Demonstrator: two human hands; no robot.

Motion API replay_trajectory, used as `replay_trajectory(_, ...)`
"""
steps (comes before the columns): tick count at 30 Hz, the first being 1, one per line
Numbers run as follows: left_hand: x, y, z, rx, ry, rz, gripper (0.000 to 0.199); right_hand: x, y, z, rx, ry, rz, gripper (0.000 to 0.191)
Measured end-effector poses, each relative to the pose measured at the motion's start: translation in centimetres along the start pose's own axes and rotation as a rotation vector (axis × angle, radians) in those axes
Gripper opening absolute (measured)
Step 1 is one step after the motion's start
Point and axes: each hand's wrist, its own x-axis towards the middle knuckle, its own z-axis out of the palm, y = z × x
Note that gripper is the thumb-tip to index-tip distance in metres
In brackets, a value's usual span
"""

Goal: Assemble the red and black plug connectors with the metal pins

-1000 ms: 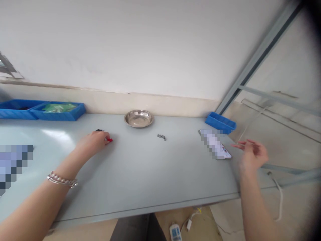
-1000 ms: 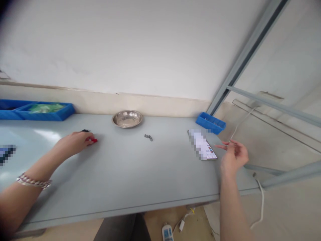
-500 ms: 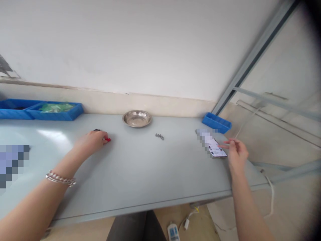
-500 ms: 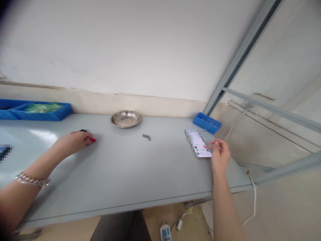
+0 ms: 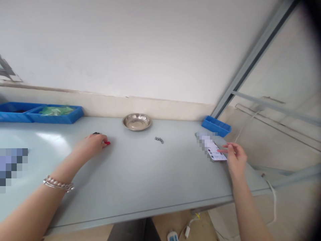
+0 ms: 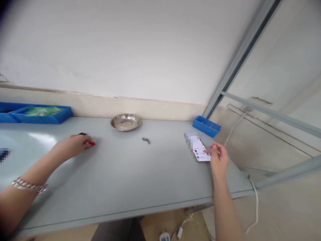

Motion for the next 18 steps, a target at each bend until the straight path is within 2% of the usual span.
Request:
replay_trajectory(8, -0.48, 0.59, -0.85, -0.015, -0.038, -0.02, 0.024, -0.23, -0.26, -0.02, 0.011, -0.012, 0.013, 0.034)
replay_trajectory(18, -0.14, 0.26, -0.35, -0.03, -0.018, -0.007, 0.023, -0.25, -0.06, -0.09, 0.023, -0.01, 0.007, 0.03)
